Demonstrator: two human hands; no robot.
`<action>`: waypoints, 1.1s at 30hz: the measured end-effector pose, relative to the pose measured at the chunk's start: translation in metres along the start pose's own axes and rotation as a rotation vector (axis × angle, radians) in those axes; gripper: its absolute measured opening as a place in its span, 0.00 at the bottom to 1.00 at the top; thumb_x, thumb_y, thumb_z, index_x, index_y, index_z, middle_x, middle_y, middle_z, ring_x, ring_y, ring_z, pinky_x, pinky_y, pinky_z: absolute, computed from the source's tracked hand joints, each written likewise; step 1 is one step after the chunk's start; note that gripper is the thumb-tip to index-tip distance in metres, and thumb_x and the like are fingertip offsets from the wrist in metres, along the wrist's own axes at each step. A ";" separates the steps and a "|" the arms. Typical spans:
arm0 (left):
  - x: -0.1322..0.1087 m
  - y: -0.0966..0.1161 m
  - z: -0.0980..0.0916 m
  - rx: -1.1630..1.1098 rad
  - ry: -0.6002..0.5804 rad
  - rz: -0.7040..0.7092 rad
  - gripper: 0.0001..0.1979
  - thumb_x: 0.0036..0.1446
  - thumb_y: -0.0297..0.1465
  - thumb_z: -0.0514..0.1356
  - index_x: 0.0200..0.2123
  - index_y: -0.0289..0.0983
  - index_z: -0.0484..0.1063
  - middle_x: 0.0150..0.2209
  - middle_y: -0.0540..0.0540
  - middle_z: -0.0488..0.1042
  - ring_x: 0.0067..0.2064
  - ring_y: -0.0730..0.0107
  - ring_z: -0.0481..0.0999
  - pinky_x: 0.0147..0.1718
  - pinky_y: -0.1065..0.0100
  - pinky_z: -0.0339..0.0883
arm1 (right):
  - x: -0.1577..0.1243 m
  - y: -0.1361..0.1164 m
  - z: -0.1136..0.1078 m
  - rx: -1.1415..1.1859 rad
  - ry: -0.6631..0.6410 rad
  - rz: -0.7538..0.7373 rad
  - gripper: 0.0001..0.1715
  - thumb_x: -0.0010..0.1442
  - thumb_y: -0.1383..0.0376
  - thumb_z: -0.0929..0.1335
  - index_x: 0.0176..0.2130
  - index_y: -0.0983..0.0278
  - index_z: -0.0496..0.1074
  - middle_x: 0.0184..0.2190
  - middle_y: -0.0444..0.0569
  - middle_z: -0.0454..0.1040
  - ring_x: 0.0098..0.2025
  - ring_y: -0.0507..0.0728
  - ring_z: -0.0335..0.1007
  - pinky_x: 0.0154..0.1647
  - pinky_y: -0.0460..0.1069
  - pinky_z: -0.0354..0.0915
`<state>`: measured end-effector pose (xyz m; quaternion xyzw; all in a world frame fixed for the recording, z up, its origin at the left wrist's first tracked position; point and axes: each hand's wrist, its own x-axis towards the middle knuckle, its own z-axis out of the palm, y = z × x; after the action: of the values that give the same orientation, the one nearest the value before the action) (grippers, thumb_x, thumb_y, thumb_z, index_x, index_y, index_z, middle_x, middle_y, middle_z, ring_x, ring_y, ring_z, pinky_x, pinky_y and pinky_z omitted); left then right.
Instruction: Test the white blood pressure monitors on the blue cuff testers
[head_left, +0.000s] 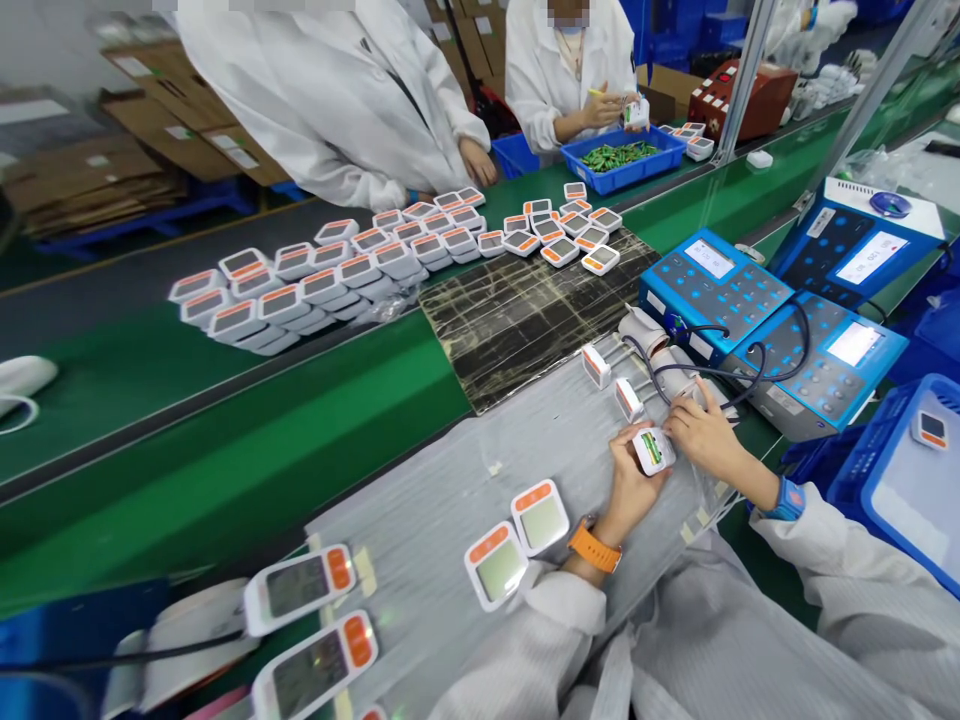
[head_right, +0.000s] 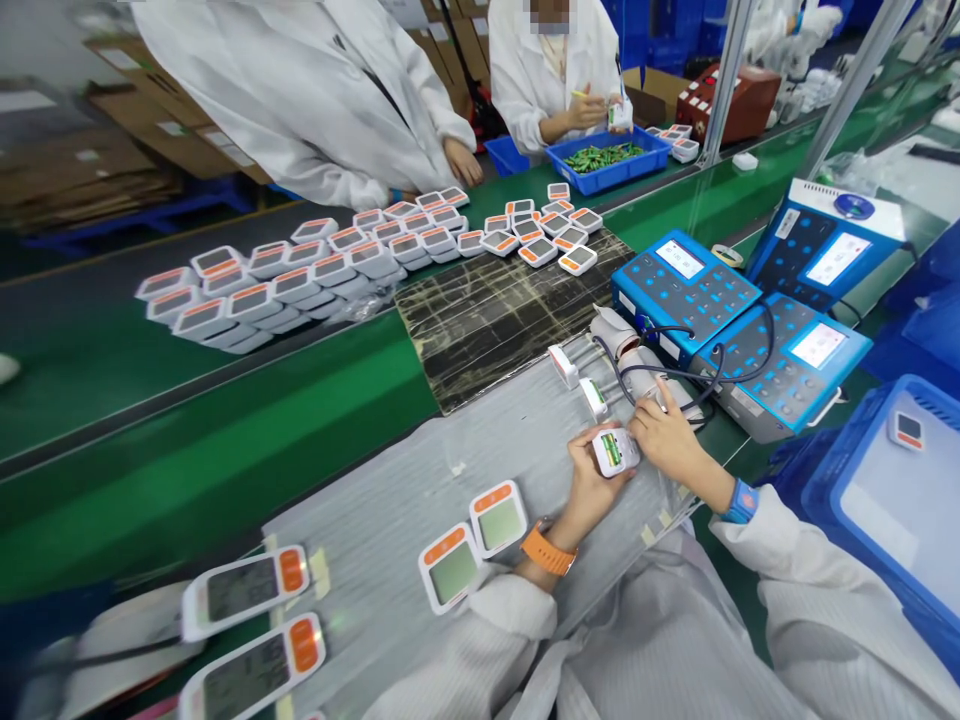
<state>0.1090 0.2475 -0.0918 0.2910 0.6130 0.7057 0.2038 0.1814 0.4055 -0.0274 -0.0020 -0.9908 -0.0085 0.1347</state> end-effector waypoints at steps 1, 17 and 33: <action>0.000 0.000 0.000 0.009 -0.001 0.003 0.37 0.42 0.20 0.70 0.51 0.43 0.55 0.58 0.39 0.68 0.61 0.55 0.71 0.62 0.46 0.63 | 0.000 0.000 0.000 0.009 -0.006 0.006 0.16 0.72 0.69 0.61 0.38 0.61 0.76 0.36 0.49 0.77 0.54 0.61 0.68 0.75 0.73 0.34; 0.000 0.002 -0.001 0.051 -0.030 -0.047 0.38 0.41 0.17 0.70 0.52 0.44 0.57 0.59 0.40 0.67 0.62 0.53 0.70 0.62 0.44 0.64 | -0.002 0.002 -0.004 0.059 -0.008 0.028 0.16 0.71 0.69 0.62 0.37 0.60 0.77 0.35 0.48 0.77 0.54 0.60 0.69 0.75 0.73 0.33; 0.004 0.007 0.002 -0.006 0.001 -0.071 0.36 0.39 0.20 0.72 0.49 0.44 0.61 0.58 0.42 0.70 0.60 0.53 0.72 0.60 0.47 0.65 | 0.000 0.004 0.003 0.020 0.020 -0.006 0.15 0.72 0.68 0.62 0.35 0.60 0.75 0.34 0.46 0.77 0.53 0.58 0.69 0.76 0.70 0.31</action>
<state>0.1084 0.2504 -0.0842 0.2682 0.6208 0.7000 0.2295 0.1803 0.4097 -0.0306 0.0025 -0.9895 0.0007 0.1446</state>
